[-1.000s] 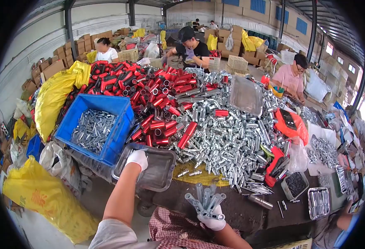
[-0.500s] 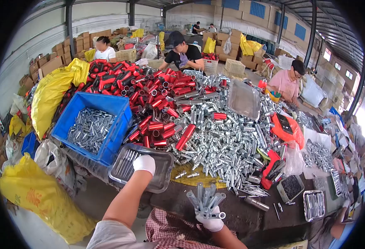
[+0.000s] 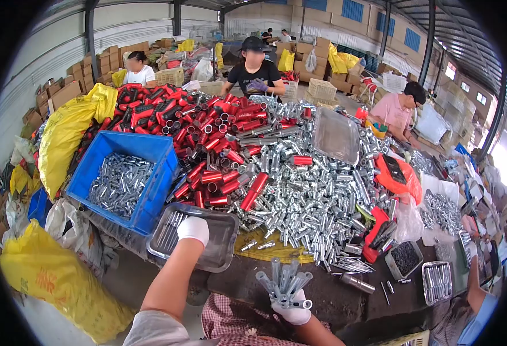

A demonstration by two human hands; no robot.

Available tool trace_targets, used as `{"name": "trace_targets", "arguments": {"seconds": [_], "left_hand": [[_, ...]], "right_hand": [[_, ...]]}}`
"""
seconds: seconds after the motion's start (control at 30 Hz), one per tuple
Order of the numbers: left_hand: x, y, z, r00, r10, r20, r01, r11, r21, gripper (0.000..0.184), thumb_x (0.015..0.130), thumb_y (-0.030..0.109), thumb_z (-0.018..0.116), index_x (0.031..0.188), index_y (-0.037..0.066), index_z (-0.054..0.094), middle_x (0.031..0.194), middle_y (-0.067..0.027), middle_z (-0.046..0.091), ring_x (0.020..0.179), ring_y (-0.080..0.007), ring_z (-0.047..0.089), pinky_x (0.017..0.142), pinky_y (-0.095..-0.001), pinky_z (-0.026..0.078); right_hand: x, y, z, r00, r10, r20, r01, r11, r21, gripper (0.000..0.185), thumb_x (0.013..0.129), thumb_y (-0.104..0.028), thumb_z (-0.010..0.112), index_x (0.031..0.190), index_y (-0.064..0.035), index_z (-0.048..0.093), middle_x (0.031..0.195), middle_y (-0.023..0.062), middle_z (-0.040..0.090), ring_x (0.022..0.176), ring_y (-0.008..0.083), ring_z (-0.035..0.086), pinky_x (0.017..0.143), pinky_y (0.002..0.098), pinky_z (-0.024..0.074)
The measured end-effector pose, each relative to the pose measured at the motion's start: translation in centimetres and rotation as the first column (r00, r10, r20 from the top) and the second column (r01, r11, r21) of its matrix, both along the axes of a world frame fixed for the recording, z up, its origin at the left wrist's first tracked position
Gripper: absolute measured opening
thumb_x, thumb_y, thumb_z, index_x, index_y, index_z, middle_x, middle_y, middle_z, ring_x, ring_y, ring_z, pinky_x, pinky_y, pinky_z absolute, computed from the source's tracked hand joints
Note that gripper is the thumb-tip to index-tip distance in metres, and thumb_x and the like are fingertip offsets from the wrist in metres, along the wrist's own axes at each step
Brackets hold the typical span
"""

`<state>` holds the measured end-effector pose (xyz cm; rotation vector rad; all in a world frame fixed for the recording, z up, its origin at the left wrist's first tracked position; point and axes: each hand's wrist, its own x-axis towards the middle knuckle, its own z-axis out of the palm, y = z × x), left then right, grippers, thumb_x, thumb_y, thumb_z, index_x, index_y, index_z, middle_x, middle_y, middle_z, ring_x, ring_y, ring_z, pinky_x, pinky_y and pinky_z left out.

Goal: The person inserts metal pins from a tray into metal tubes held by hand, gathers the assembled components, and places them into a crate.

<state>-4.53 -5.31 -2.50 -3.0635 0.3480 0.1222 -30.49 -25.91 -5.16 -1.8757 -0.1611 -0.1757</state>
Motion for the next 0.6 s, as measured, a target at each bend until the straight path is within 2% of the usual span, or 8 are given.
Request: {"name": "trace_targets", "arguments": {"seconds": [0.07,0.1,0.17,0.2,0.3,0.37,0.47,0.6], "left_hand": [[0.4,0.1,0.2,1.000,-0.023,-0.010,0.024,0.997,0.080,0.022,0.081,0.014,0.052,0.087,0.006,0.073,0.095,-0.0177,0.069,0.090,-0.0301,0.067,0.076,-0.0397,0.053],[0.3,0.2,0.3,1.000,-0.014,-0.004,0.014,0.998,0.057,0.022,0.081,0.013,0.053,0.087,0.006,0.073,0.095,-0.0180,0.069,0.089,-0.0299,0.067,0.077,-0.0399,0.053],[0.3,0.7,0.8,1.000,-0.025,-0.013,0.025,0.999,0.034,0.022,0.082,0.013,0.053,0.089,0.006,0.072,0.096,-0.0176,0.069,0.090,-0.0300,0.067,0.078,-0.0401,0.053],[0.5,1.1,0.7,0.998,-0.058,-0.027,0.060,0.996,0.063,0.023,0.083,0.013,0.051,0.090,0.006,0.072,0.097,-0.0173,0.069,0.091,-0.0301,0.067,0.078,-0.0400,0.054],[0.7,1.4,0.3,0.999,-0.048,-0.022,0.050,0.997,0.060,0.022,0.082,0.013,0.053,0.088,0.007,0.073,0.096,-0.0168,0.069,0.090,-0.0297,0.068,0.077,-0.0396,0.054],[0.0,1.0,0.9,0.999,-0.052,-0.012,0.052,0.997,0.058,0.022,0.082,0.013,0.053,0.087,0.007,0.073,0.096,-0.0166,0.069,0.090,-0.0297,0.068,0.077,-0.0392,0.054],[-0.5,0.1,0.3,0.999,-0.032,0.015,0.031,0.998,0.062,0.021,0.082,0.013,0.053,0.088,0.008,0.072,0.095,-0.0156,0.069,0.089,-0.0288,0.068,0.075,-0.0379,0.054],[-0.9,-0.4,0.1,0.995,0.067,0.079,-0.068,0.998,0.017,0.021,0.083,0.014,0.052,0.090,0.006,0.070,0.095,-0.0153,0.069,0.087,-0.0279,0.068,0.073,-0.0374,0.055]], "right_hand": [[0.4,-0.1,-0.3,0.998,-0.041,0.055,0.059,0.925,-0.375,0.048,0.080,-0.010,0.057,0.127,-0.0209,0.054,0.125,0.0085,0.052,0.109,0.0268,0.050,0.092,0.0382,0.0383],[0.3,-0.1,-0.4,0.997,-0.047,0.057,0.065,0.924,-0.377,0.048,0.080,-0.010,0.057,0.127,-0.0209,0.054,0.125,0.0085,0.052,0.109,0.0268,0.050,0.092,0.0382,0.0383],[0.2,-0.1,-0.4,0.997,-0.003,0.078,0.012,0.994,-0.111,0.048,0.081,-0.013,0.057,0.128,-0.0221,0.054,0.130,0.0094,0.049,0.114,0.0283,0.046,0.094,0.0399,0.0362],[0.2,-0.2,-0.3,0.997,-0.011,0.080,0.019,0.994,-0.110,0.048,0.081,-0.013,0.057,0.128,-0.0221,0.054,0.130,0.0094,0.049,0.114,0.0283,0.046,0.094,0.0399,0.0362],[0.3,-0.2,0.1,0.995,0.011,0.095,0.011,0.974,-0.227,0.049,0.082,-0.013,0.056,0.130,-0.0220,0.052,0.133,0.0102,0.046,0.117,0.0284,0.044,0.096,0.0405,0.0345],[0.5,0.1,0.8,0.976,-0.009,0.215,0.094,0.916,-0.389,0.050,0.081,-0.011,0.056,0.130,-0.0209,0.051,0.133,0.0101,0.046,0.117,0.0281,0.044,0.096,0.0403,0.0345],[0.3,0.2,0.2,0.984,-0.025,0.179,0.055,0.985,-0.162,0.051,0.082,-0.011,0.055,0.131,-0.0198,0.049,0.132,0.0104,0.047,0.116,0.0289,0.045,0.097,0.0404,0.0341],[0.1,-0.2,-0.4,0.996,0.025,0.089,-0.025,1.000,0.002,0.049,0.082,-0.012,0.055,0.131,-0.0191,0.049,0.132,0.0105,0.048,0.116,0.0296,0.045,0.097,0.0405,0.0337]]}}
